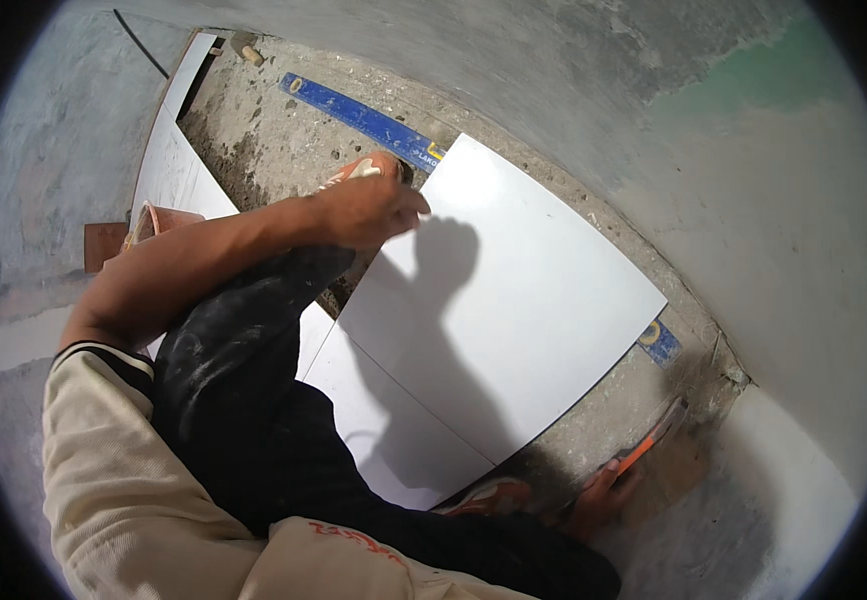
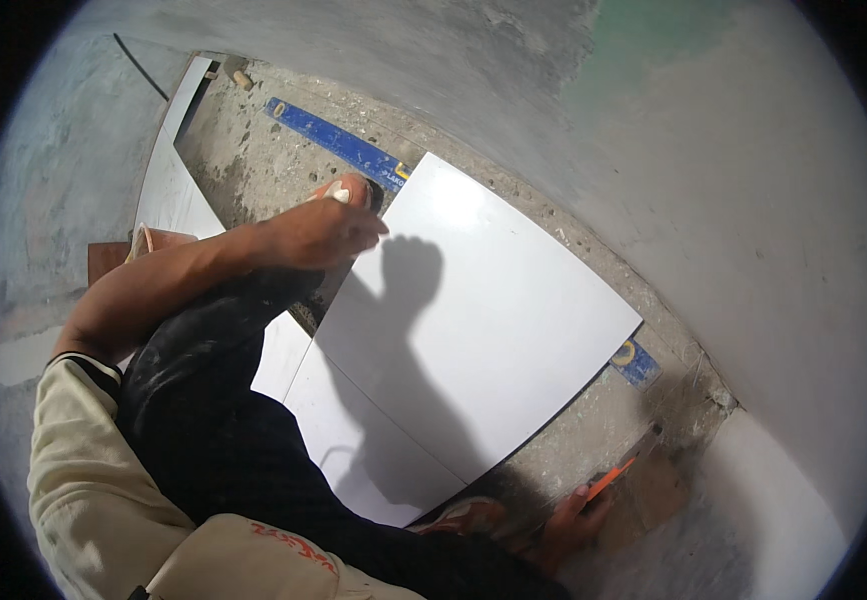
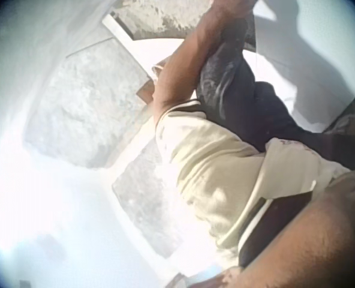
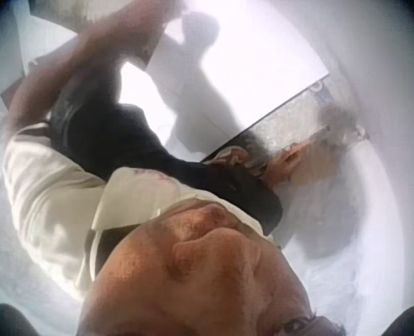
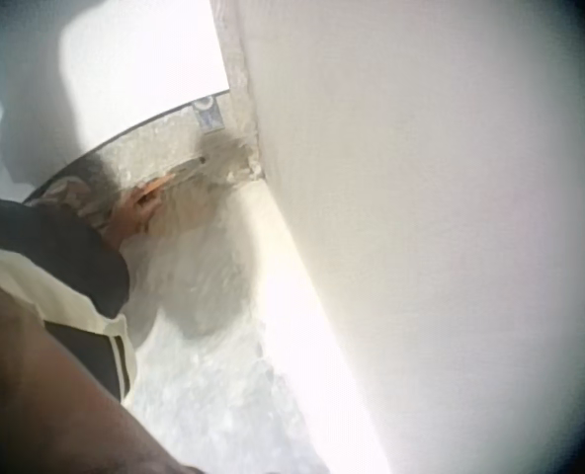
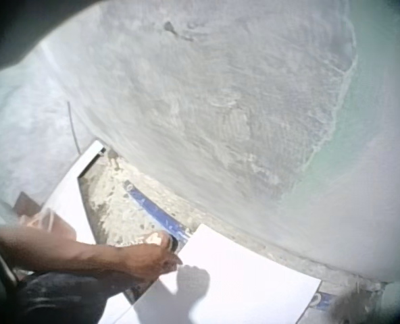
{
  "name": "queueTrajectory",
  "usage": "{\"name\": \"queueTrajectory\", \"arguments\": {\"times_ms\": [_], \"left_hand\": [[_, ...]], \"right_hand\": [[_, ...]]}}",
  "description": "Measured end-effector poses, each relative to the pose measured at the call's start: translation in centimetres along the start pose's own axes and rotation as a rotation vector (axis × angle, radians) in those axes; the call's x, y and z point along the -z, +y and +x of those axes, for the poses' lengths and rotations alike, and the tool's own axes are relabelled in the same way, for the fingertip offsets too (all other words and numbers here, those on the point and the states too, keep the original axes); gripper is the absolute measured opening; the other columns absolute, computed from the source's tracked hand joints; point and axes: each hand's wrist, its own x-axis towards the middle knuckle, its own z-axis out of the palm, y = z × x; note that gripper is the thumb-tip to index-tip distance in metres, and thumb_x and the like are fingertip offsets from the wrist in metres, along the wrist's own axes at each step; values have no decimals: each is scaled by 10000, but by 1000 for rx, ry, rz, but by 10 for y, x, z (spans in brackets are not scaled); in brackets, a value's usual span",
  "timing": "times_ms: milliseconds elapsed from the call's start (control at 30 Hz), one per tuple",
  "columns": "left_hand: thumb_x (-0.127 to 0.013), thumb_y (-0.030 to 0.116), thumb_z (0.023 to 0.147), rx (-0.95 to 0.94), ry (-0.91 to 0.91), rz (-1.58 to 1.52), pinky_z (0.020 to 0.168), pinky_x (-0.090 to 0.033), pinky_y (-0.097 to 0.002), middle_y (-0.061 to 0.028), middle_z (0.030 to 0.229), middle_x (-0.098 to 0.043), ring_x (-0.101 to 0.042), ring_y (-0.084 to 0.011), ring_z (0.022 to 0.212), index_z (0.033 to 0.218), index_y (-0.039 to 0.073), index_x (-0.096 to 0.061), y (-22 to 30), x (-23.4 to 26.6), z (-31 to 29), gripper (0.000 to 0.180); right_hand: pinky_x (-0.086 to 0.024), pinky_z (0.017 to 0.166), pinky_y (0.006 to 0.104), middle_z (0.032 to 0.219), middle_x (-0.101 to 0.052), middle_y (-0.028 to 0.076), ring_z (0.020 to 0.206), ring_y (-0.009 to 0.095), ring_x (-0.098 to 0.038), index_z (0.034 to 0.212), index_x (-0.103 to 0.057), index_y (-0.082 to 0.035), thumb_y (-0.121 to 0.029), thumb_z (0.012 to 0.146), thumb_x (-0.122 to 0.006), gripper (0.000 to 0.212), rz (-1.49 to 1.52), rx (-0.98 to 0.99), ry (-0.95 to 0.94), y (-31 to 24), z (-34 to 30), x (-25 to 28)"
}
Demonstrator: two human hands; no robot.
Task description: The person installs white floor tiles by positioning them, using a hammer to tap them into place, and adjusting wooden spacers to maintain alignment. The person also uses a level to check tile alignment.
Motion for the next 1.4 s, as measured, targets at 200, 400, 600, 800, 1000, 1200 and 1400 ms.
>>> {"name": "queueTrajectory", "arguments": {"times_ms": [200, 400, 600, 800, 1000, 1200, 1400], "left_hand": [[-635, 178, 1034, 112, 139, -116, 884, -592, -391, -218, 1071, -761, -753, -298, 971, 1250, -54, -706, -35, -6, 30, 325], [-637, 244, 1025, 40, 13, 21, 867, -615, -379, -212, 1077, -777, -770, -279, 948, 1327, -25, -684, -51, -16, 45, 407], [-649, 168, 1016, 36, -24, -48, 922, -611, -390, -244, 1122, -766, -766, -309, 1013, 1345, -51, -665, -41, -16, 53, 396], [-631, 179, 1028, 6, -63, 38, 1017, -559, -417, -266, 1228, -721, -714, -339, 1167, 1395, -48, -627, -35, -15, 55, 433], [-616, 195, 1045, 74, -87, -69, 1021, -527, -405, -246, 1237, -705, -686, -331, 1184, 1421, -36, -606, -32, -14, 47, 441], [-599, 173, 1064, 55, -108, -143, 1068, -512, -408, -248, 1292, -690, -665, -317, 1238, 1450, -31, -579, -52, -17, 49, 437], [-610, 219, 1074, 16, -188, -100, 1056, -535, -401, -225, 1287, -700, -687, -301, 1200, 1433, -56, -587, -18, -15, 49, 453]], "right_hand": [[-529, 836, 386, 1076, -643, 152, 925, 252, -622, 1307, -587, 41, -340, 1047, -645, 466, -177, 35, -52, 16, 0, 11], [-462, 661, 316, 845, -542, 19, 695, 142, -514, 1206, -621, -41, -277, 1036, -651, 292, -395, 192, 38, 1, -8, 6], [-454, 584, 309, 828, -566, 32, 636, 113, -533, 1151, -635, -10, -202, 1036, -631, 224, -319, 302, 20, 29, -5, 16], [-456, 605, 294, 734, -557, 10, 622, 105, -530, 1092, -626, -11, -211, 1074, -556, 213, -229, 146, -88, -7, -17, 16], [-471, 648, 309, 701, -565, 22, 638, 124, -553, 1047, -635, -22, -202, 1077, -530, 210, -124, 147, -73, -13, -13, 15], [-483, 651, 319, 712, -594, 30, 649, 127, -580, 1100, -640, -22, -217, 1076, -552, 215, -28, 37, 19, -18, -12, 18], [-523, 682, 341, 775, -669, 94, 680, 185, -648, 1151, -659, -13, -217, 1028, -669, 239, -112, 212, 27, 4, -9, 17]]}}
